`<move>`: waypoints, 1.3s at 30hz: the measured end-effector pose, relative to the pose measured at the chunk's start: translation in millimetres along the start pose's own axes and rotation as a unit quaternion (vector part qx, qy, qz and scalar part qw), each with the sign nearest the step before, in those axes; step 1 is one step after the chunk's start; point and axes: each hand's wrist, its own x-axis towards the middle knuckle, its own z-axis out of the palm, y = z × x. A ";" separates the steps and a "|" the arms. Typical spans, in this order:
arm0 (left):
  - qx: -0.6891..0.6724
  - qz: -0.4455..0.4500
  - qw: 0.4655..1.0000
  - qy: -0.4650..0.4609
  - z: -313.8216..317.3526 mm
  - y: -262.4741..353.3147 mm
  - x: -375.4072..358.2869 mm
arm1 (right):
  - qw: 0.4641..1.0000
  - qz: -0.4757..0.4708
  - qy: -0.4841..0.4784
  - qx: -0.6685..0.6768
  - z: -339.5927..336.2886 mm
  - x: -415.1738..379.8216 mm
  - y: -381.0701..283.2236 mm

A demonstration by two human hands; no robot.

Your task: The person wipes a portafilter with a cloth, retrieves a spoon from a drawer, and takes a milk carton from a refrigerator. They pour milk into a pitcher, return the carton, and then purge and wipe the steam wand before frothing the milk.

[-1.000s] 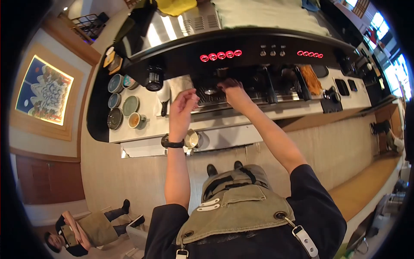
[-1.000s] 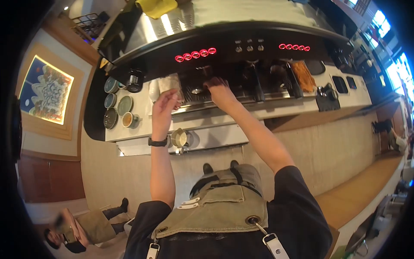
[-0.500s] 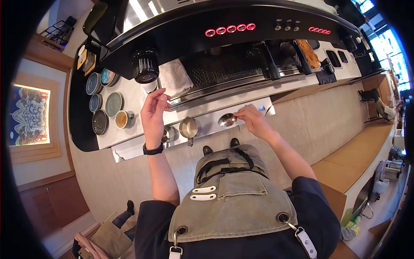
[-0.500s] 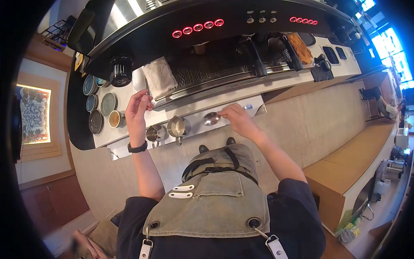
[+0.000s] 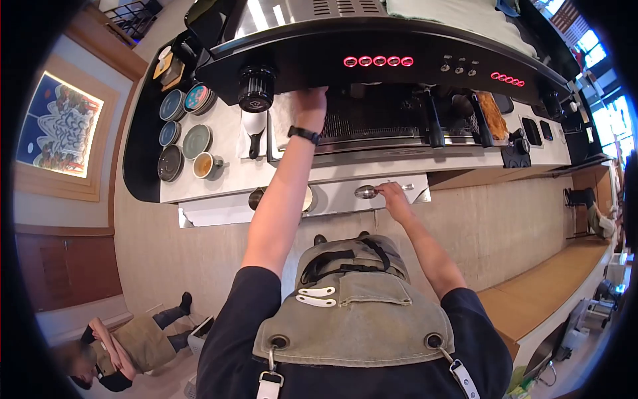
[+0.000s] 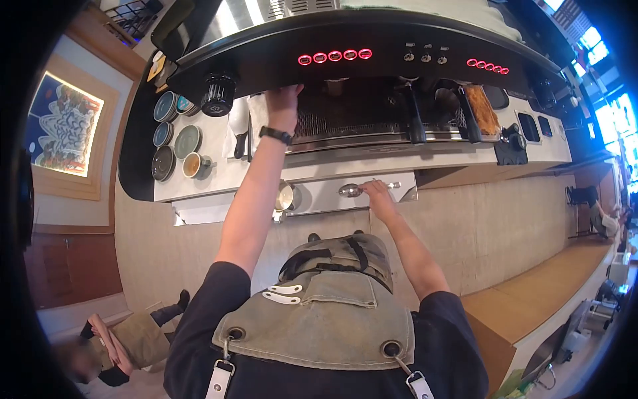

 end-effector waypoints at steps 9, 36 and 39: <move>0.162 0.137 0.977 0.027 40.0 -29.7 29.3 | 0.991 -0.048 0.125 0.015 -40.6 0.1 -34.2; 0.205 0.124 0.971 -0.002 -17.9 39.7 -59.2 | 0.976 -0.050 0.185 -0.107 -41.8 225.6 -144.7; 0.245 0.177 0.953 0.006 -43.6 47.3 -62.6 | 0.980 -0.013 0.189 -0.055 -60.8 208.4 -162.3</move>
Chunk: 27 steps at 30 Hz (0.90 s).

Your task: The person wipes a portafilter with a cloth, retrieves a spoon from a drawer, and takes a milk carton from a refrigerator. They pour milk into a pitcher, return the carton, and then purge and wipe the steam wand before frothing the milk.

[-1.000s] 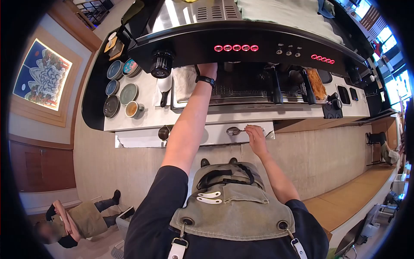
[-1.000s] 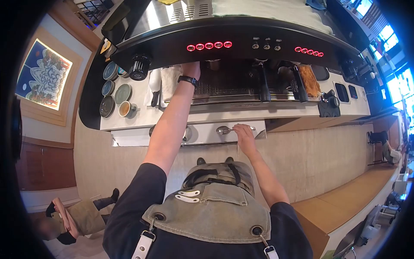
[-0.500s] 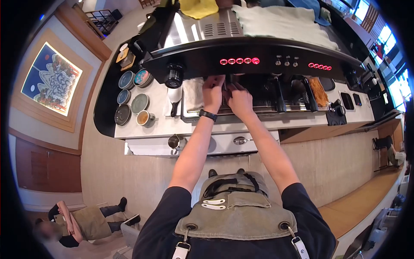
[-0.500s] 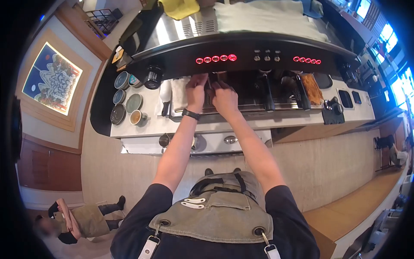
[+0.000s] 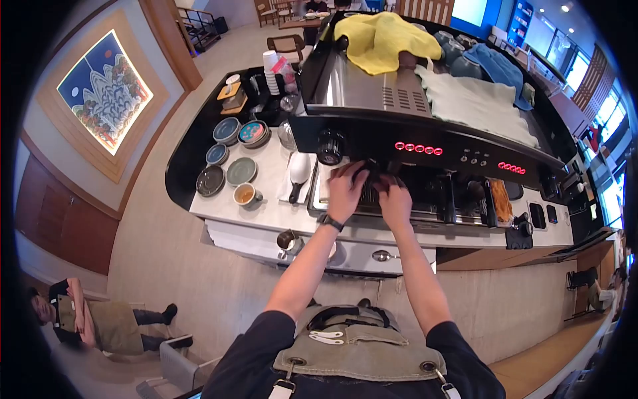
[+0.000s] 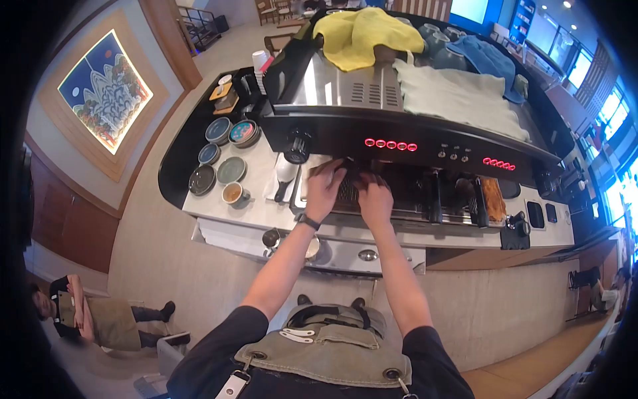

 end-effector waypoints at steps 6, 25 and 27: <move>0.316 -0.206 0.918 -0.126 -59.9 -54.8 8.8 | 0.909 0.172 -0.002 0.380 -59.1 -3.7 -103.9; -0.561 -0.487 0.669 -0.002 -356.5 -91.6 -126.7 | 0.924 -0.249 0.071 -0.282 -46.2 44.5 -221.4; -0.559 -0.499 0.662 0.026 -367.9 -90.8 -146.7 | 0.975 -0.143 0.050 -0.164 -57.0 39.3 -229.8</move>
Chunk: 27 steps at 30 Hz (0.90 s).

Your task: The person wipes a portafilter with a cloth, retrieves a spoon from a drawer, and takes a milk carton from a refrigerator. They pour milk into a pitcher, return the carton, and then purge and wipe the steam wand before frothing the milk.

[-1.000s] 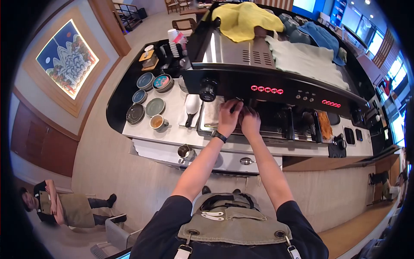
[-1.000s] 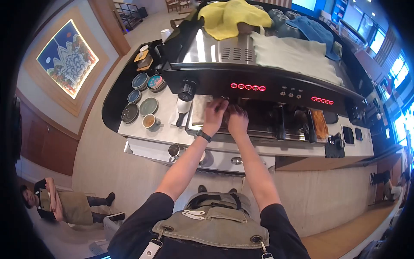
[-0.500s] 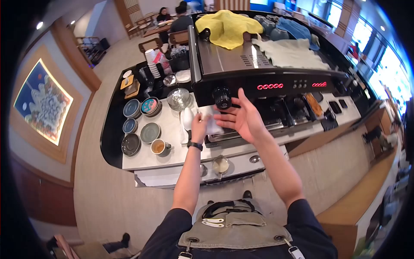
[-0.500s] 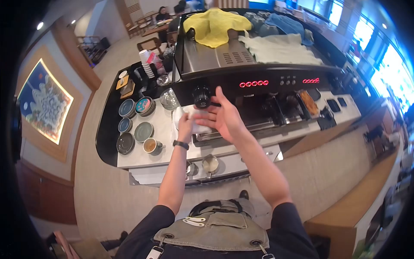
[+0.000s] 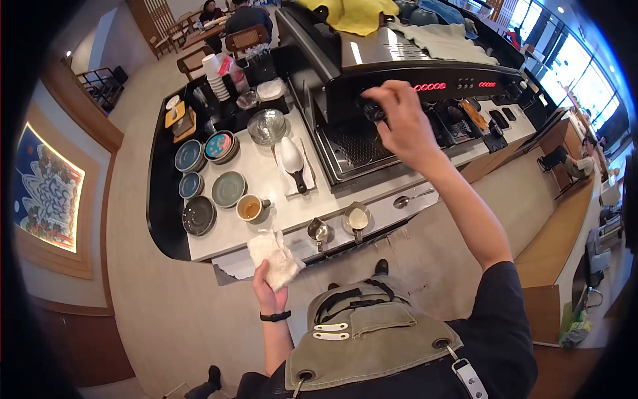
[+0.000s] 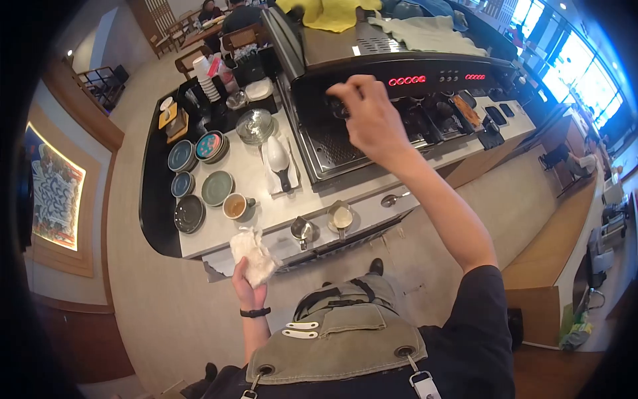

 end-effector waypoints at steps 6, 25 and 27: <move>0.025 0.017 1.000 0.007 -11.4 -6.6 -11.2 | 0.989 0.093 -0.118 0.007 -14.4 -2.2 -3.8; 0.078 -0.022 0.993 -0.082 35.2 -21.3 0.5 | 0.939 -0.209 -0.065 -0.266 -7.5 14.4 -7.2; 0.084 -0.032 0.992 -0.085 39.4 -25.9 -2.1 | 0.932 -0.232 -0.064 -0.273 -6.2 15.1 -5.1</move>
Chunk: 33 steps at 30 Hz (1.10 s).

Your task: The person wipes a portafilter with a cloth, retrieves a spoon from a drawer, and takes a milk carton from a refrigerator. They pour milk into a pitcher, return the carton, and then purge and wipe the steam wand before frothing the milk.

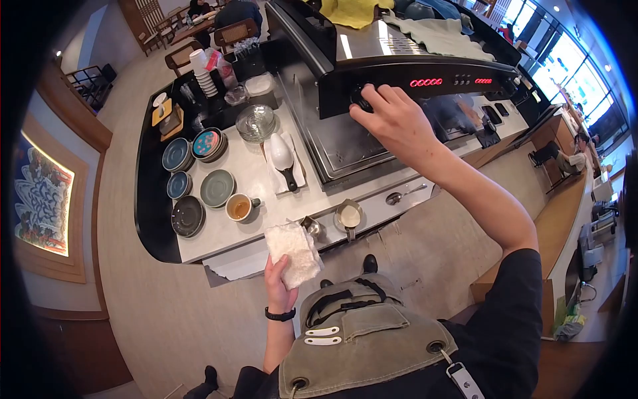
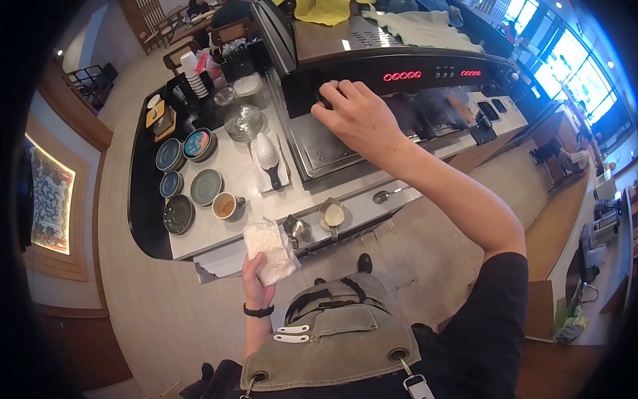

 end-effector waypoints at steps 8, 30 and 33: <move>0.026 -0.025 0.999 -0.022 16.5 -6.1 1.3 | 0.916 0.238 0.134 0.292 -12.9 -44.6 -40.5; 0.301 0.014 0.949 -0.090 95.3 -91.8 59.1 | 0.321 0.558 -0.083 0.761 27.7 -229.2 -179.3; 0.062 -0.077 0.994 -0.043 115.0 -90.1 61.6 | 0.087 0.566 0.108 0.813 28.4 -237.1 -151.0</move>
